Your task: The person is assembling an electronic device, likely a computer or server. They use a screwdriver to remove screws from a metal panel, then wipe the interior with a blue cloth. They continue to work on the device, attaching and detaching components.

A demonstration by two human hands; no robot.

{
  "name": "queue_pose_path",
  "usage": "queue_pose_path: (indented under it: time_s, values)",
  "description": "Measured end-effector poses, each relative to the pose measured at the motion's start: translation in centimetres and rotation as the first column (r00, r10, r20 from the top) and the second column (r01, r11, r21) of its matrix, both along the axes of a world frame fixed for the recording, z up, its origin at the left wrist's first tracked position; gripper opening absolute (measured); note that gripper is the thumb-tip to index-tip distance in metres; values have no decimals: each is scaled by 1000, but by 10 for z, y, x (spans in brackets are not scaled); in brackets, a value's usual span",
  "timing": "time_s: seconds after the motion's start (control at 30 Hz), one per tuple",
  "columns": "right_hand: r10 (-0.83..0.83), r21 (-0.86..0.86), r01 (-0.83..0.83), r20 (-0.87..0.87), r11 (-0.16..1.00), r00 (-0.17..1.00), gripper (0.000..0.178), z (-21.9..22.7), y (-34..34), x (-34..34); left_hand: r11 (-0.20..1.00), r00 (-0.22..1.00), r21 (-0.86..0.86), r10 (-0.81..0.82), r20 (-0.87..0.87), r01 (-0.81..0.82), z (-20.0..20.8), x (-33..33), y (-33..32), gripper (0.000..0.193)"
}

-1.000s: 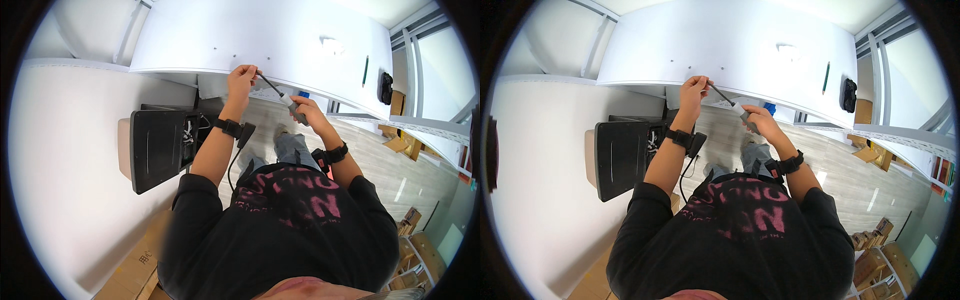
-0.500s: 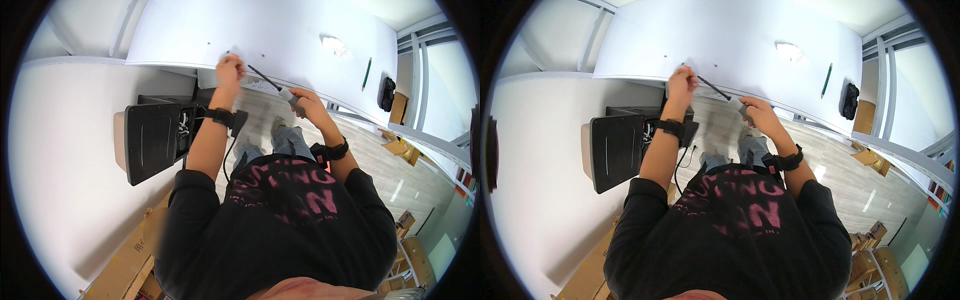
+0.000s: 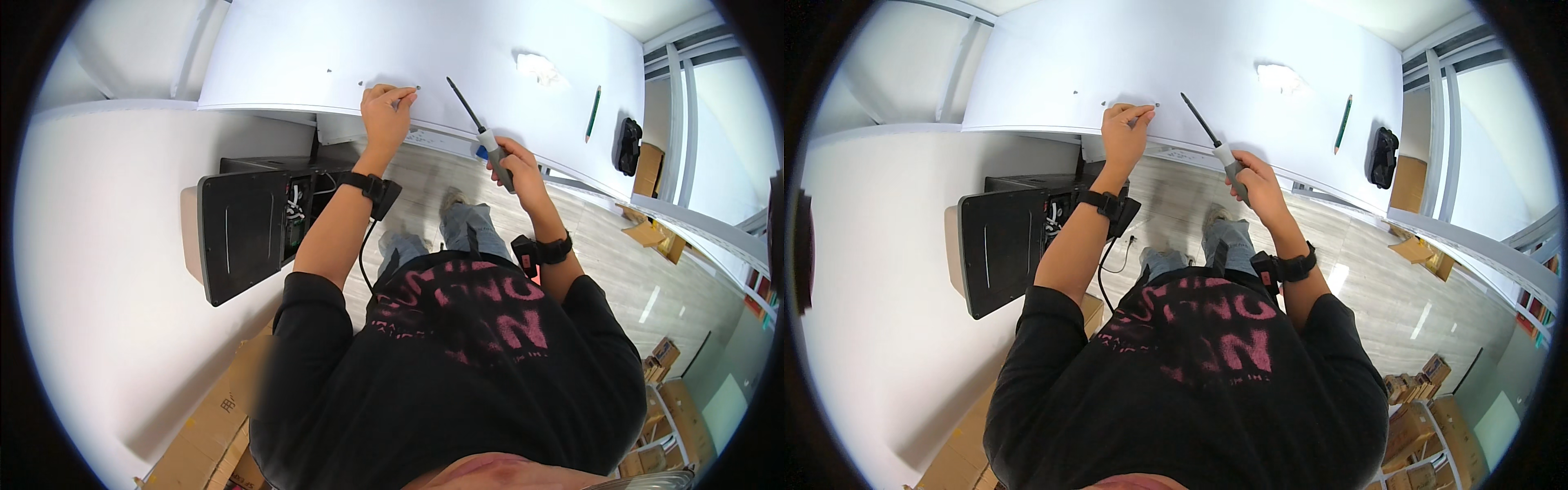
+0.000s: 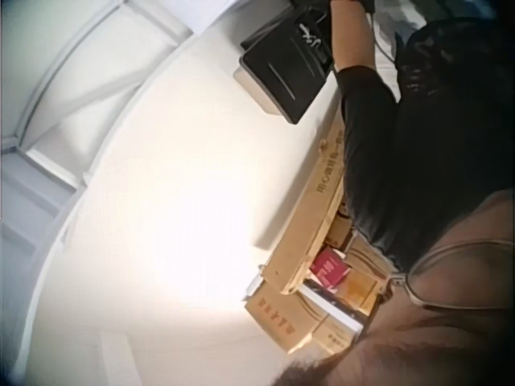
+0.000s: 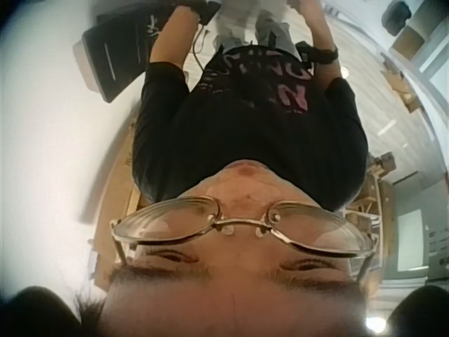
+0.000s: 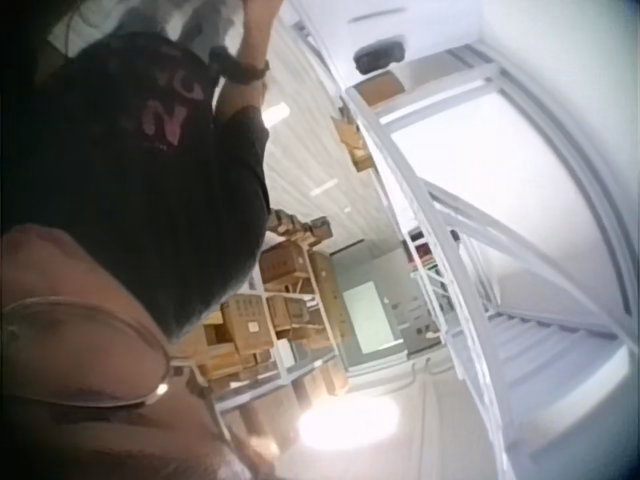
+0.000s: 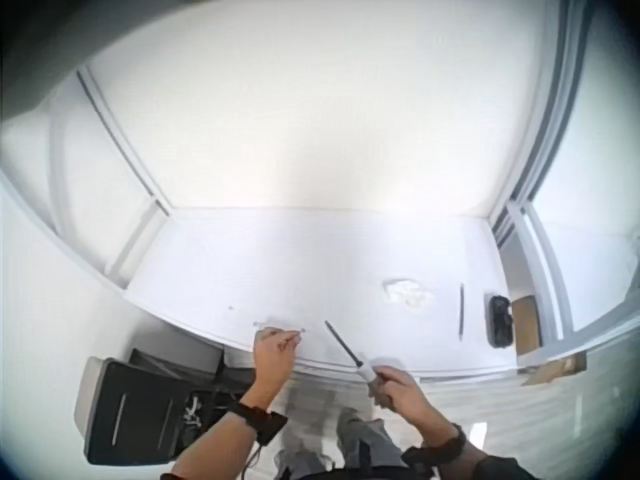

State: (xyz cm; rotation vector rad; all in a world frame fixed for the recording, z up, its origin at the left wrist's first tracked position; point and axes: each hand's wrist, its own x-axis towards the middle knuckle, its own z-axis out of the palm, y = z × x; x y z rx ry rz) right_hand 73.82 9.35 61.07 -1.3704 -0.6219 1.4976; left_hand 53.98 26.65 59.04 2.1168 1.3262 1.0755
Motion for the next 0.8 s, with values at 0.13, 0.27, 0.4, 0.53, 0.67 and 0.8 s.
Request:
queue_pose_path:
  time_s: [0.13, 0.27, 0.4, 0.53, 0.67, 0.8]
  values:
    - [-32, 0, 33, -42, 999, 999, 44, 2, 0, -2, 992, 998, 128, -12, -68, 21, -5, 1, 0, 9]
    - [-29, -3, 28, -40, 1000, 999, 44, 3, 1, -2, 992, 998, 119, -34, -52, 40, -7, 1, 0, 11]
    - [-6, 50, 4, 36, 999, 999, 44, 1, 7, -5, 997, 997, 40, -71, 0, 71, -1, -9, 0, 15]
    - [69, 66, -72, 42, 995, 997, 46, 13, 26, -29, 988, 994, -148, -36, 104, 51, 14, -52, -8, 14]
    - [227, 79, -227, 5, 971, 974, 48, 23, 58, -85, 946, 982, -320, 102, 156, -48, 16, -142, -37, 17]
    - [448, 108, -436, -135, 893, 884, 47, 34, 93, -156, 952, 993, -287, 117, 20, -106, 41, -245, -69, 16]
